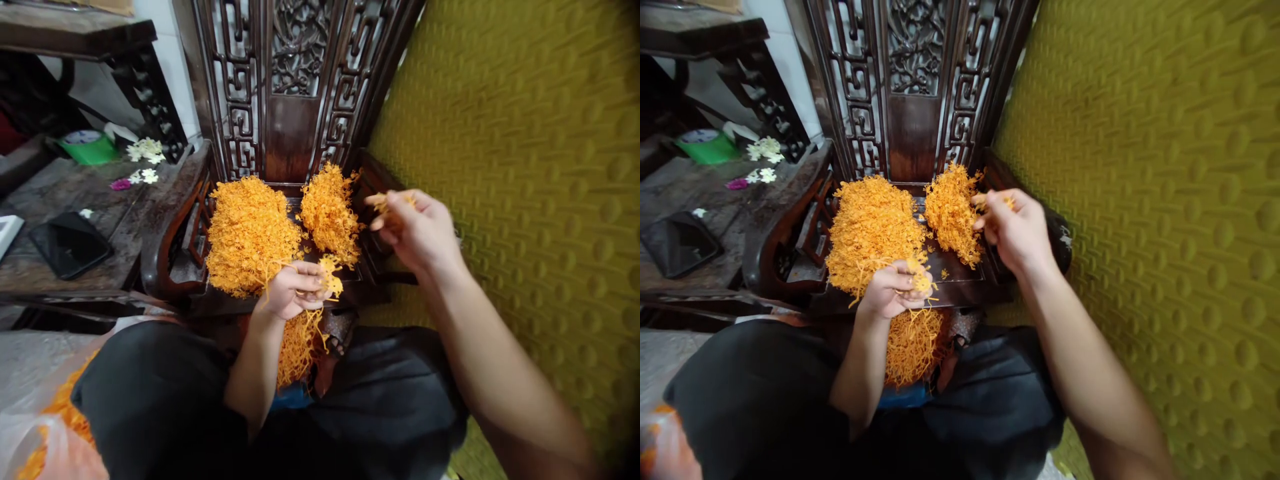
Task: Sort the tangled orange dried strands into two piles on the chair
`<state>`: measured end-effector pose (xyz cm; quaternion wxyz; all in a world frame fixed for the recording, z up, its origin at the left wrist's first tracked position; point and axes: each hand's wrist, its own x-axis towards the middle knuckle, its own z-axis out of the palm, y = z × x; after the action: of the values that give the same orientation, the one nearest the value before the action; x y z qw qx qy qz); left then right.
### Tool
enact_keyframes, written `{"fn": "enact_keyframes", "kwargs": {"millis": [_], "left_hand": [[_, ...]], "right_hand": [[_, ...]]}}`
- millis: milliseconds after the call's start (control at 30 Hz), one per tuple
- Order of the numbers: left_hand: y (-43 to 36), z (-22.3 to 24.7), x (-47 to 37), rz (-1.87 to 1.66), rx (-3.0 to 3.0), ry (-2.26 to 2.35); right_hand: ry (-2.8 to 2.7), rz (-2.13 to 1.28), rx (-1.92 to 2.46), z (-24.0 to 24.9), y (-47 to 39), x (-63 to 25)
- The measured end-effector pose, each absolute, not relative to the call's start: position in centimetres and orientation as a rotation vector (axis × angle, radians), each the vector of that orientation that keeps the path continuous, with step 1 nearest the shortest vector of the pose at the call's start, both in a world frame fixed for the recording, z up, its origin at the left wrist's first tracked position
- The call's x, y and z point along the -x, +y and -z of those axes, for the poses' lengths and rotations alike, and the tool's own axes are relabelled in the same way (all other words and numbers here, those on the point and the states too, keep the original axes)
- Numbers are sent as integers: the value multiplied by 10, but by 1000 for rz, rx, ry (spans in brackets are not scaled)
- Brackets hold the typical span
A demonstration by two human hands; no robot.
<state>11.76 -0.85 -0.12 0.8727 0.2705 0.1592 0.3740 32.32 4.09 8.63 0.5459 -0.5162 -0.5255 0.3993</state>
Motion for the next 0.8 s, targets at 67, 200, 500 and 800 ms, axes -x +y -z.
{"fn": "enact_keyframes", "kwargs": {"millis": [67,200,500,800], "left_hand": [[-4,5,-119,-755,-515,343],[4,12,-122,-755,-483,324],[13,21,-123,-773,-705,469],[27,46,-129,-992,-576,474]], "right_hand": [[-1417,-1103,1241,-87,31,-321],[-1684,-1180,1202,-93,9,-312],[-1897,-555,1080,-104,1,-299],[-2092,-540,1288,-95,9,-307]]}}
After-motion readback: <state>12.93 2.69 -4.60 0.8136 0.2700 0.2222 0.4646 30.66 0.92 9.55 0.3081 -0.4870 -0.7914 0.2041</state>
